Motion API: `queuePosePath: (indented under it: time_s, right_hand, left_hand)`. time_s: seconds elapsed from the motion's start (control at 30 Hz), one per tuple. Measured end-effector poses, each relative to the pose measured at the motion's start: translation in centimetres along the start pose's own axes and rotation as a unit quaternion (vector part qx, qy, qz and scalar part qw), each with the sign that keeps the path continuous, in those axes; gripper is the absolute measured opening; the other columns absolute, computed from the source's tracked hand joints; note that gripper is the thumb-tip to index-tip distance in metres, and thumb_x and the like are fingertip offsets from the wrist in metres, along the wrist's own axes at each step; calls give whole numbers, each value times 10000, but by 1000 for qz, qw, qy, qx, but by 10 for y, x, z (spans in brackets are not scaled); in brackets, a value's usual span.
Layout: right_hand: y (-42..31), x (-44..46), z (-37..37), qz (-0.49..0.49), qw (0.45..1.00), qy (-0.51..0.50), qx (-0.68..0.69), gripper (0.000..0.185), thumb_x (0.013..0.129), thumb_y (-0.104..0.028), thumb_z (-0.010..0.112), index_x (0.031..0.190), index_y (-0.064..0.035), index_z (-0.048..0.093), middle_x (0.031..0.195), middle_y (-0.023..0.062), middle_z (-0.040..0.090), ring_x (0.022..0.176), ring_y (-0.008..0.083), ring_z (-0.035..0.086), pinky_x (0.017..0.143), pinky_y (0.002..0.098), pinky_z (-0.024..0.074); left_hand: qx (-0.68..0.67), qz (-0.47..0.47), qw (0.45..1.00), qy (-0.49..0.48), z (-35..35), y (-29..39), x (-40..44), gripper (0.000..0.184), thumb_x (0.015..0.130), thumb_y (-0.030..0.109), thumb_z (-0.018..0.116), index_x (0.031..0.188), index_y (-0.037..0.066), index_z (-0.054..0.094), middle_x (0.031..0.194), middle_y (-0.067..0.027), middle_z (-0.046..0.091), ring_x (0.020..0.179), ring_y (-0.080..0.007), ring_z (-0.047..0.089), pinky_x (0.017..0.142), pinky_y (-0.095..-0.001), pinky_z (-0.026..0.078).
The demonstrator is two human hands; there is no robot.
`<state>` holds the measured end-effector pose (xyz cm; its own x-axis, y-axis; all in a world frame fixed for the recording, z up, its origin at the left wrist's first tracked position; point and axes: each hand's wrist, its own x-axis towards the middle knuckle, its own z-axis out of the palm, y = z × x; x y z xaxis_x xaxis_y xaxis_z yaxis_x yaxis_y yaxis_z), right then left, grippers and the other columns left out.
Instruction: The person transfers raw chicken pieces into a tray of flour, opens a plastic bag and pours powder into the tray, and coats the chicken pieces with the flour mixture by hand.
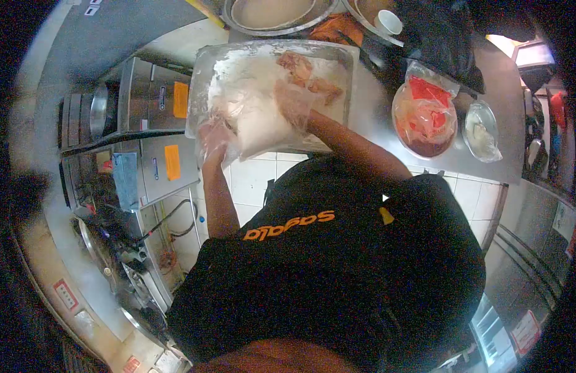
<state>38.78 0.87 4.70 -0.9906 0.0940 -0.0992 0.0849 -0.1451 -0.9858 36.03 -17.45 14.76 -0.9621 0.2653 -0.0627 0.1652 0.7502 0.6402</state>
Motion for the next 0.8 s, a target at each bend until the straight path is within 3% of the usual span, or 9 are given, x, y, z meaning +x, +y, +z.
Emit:
queuePosePath:
  time_s: [0.1, 0.2, 0.3, 0.4, 0.47, 0.5, 0.57, 0.6, 0.8]
  right_hand:
    - [2, 0, -2, 1, 1000, 6, 24, 386, 896, -295, 258, 1068, -12, 455, 938, 70, 515, 780, 160, 502, 742, 279, 425]
    - [1, 0, 0, -2, 998, 15, 63, 411, 908, -317, 233, 1078, -12, 451, 946, 68, 514, 779, 157, 500, 752, 279, 427]
    - [27, 6, -1, 21, 991, 34, 126, 433, 915, -334, 214, 1078, -12, 454, 950, 67, 516, 786, 157, 501, 763, 281, 427]
    - [45, 14, 1, 74, 976, 38, 200, 447, 914, -342, 210, 1057, -11, 472, 947, 71, 524, 809, 165, 506, 774, 286, 421]
    - [-32, -12, 9, 165, 946, 11, 279, 474, 897, -393, 234, 1080, -19, 462, 962, 78, 533, 787, 152, 534, 707, 268, 458]
    - [-46, -20, 8, 187, 938, 7, 290, 472, 896, -393, 242, 1077, -16, 462, 958, 82, 536, 793, 153, 535, 699, 266, 460]
    - [-57, -28, 6, 215, 930, 0, 298, 458, 895, -385, 254, 1058, -12, 463, 943, 89, 537, 792, 155, 534, 685, 269, 460]
    - [-46, -27, 6, 208, 935, -3, 286, 446, 895, -376, 257, 1042, -10, 464, 931, 92, 537, 785, 156, 533, 680, 273, 458]
    - [61, 7, 1, 49, 997, 29, 58, 384, 898, -326, 276, 944, 2, 471, 862, 109, 531, 744, 163, 521, 652, 299, 446]
  left_hand:
    - [-143, -204, 964, -90, -8, 16, 7, 301, 789, 153, 464, 1041, -5, 515, 947, -189, 552, 886, -293, 532, 757, -342, 406]
    - [259, 62, 958, -109, 7, -5, 11, 355, 779, 151, 509, 1087, -21, 469, 938, -185, 550, 863, -272, 538, 750, -321, 409]
    - [-79, 71, 994, 21, 21, 2, 1, 332, 796, 317, 513, 966, 32, 516, 867, -143, 561, 781, -257, 544, 681, -339, 414]
    - [91, 209, 973, 44, 26, -10, -2, 513, 764, 191, 548, 1174, -17, 320, 961, -176, 542, 852, -247, 536, 756, -316, 401]
    - [18, 159, 987, 18, 25, -19, 0, 492, 748, 174, 554, 1157, 2, 342, 992, -177, 542, 883, -255, 532, 780, -316, 402]
    - [-141, 30, 989, -16, 21, 1, -7, 369, 736, 189, 562, 1052, 38, 449, 984, -164, 548, 882, -268, 532, 766, -331, 411]
    - [-139, 30, 990, 13, 30, -1, -8, 259, 723, 200, 568, 952, 80, 559, 982, -143, 557, 886, -282, 532, 758, -348, 418]
    - [28, 159, 984, 74, 37, -16, -1, 257, 723, 195, 566, 956, 86, 562, 987, -135, 559, 891, -284, 532, 765, -350, 417]
    - [85, 179, 976, 88, 47, -24, 1, 260, 722, 185, 554, 964, 91, 554, 991, -123, 558, 910, -278, 523, 796, -358, 399]
